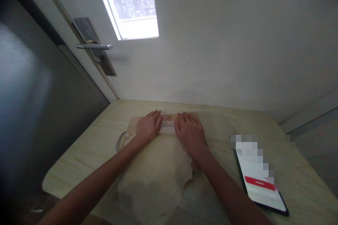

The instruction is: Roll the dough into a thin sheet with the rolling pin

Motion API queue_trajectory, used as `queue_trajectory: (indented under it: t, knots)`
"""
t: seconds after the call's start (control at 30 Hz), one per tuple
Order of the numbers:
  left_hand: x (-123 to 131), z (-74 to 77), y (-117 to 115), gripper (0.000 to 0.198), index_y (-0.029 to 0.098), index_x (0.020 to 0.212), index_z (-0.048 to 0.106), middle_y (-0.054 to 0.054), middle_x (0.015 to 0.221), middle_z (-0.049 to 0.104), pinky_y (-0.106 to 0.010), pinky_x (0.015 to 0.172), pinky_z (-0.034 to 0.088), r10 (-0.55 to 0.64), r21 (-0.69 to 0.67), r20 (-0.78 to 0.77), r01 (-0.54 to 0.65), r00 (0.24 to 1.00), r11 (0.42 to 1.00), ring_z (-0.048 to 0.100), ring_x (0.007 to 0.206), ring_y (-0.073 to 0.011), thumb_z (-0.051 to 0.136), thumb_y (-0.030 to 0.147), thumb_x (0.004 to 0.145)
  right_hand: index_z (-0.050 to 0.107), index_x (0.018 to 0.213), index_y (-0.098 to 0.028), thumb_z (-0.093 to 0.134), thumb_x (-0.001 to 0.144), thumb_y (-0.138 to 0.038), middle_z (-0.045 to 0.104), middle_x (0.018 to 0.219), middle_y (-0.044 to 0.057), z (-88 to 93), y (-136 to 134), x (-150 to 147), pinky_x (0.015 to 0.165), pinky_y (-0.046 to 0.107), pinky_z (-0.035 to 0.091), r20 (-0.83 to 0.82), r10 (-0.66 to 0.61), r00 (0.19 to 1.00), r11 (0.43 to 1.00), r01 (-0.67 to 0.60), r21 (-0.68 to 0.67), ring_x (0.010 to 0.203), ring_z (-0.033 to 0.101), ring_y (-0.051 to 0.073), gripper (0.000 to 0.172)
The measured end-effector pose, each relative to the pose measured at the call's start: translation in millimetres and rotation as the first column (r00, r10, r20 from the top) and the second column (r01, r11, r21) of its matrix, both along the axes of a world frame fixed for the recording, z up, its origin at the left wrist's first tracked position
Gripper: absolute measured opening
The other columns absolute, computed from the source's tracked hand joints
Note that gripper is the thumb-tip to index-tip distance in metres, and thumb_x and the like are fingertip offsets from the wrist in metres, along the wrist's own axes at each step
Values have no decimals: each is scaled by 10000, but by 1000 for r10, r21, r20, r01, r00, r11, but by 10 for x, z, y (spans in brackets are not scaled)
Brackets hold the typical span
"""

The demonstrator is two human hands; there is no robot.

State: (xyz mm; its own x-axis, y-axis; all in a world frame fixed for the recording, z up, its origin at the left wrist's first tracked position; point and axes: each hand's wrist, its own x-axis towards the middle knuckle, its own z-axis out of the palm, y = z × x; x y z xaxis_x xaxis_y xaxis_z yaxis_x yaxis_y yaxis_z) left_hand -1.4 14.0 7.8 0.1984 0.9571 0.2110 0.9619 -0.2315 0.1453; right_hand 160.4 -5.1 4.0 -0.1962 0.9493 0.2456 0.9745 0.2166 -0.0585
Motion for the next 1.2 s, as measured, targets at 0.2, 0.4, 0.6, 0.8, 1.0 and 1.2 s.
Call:
queue_trajectory:
  t: [0.2, 0.4, 0.6, 0.8, 1.0, 1.2]
  knots:
    - [27, 78, 348, 552, 185, 987, 547, -67, 978, 590, -272, 736, 395, 62, -115, 36, -57, 997, 992, 545, 880, -178, 76, 450, 873, 461, 1191, -152, 232, 843, -349, 475, 1224, 101, 65, 385, -10, 877, 359, 304, 16, -92, 996, 983, 93, -159, 1087, 436, 224, 461]
    - [52, 74, 613, 634, 136, 860, 602, -103, 858, 616, -271, 699, 401, 70, -111, 12, -68, 997, 991, 564, 808, -187, 46, 441, 870, 614, 892, -147, 223, 828, -383, 626, 916, 118, 119, 633, 8, 738, 352, 382, 21, -147, 989, 946, 147, -288, 844, 568, 233, 462]
    - [63, 77, 624, 566, 113, 886, 610, -133, 888, 617, -296, 712, 408, 90, -126, -3, -90, 996, 988, 567, 822, -206, 120, 395, 873, 620, 915, -149, 227, 832, -387, 629, 907, 119, 117, 632, 5, 719, 338, 386, 21, -175, 984, 953, 175, -249, 844, 572, 234, 467]
    - [67, 66, 431, 436, 133, 894, 611, -124, 916, 616, -304, 681, 416, 159, -90, -26, -161, 987, 983, 570, 826, -215, 221, 321, 839, 625, 929, -161, 175, 853, -379, 624, 942, 109, 135, 381, -33, 737, 336, 381, 31, -136, 990, 974, 139, -180, 872, 557, 223, 506]
    - [35, 52, -17, 431, 170, 911, 601, -87, 956, 612, -315, 773, 394, 110, -56, -76, -115, 991, 992, 552, 886, -200, 210, 342, 853, 576, 1026, -143, 167, 876, -319, 516, 1167, 122, 96, -15, -59, 870, 347, 302, 32, -42, 999, 997, 44, -65, 1067, 451, 207, 470]
    - [-106, 46, -445, 352, 171, 908, 560, -83, 1063, 572, -303, 891, 332, -128, 48, -66, 132, 990, 990, 482, 1033, -177, 243, 319, 867, 492, 1135, -123, 211, 875, -361, 535, 1133, 127, 53, -425, -3, 900, 348, 279, -6, 82, 997, 997, -82, -7, 1072, 441, 195, 451]
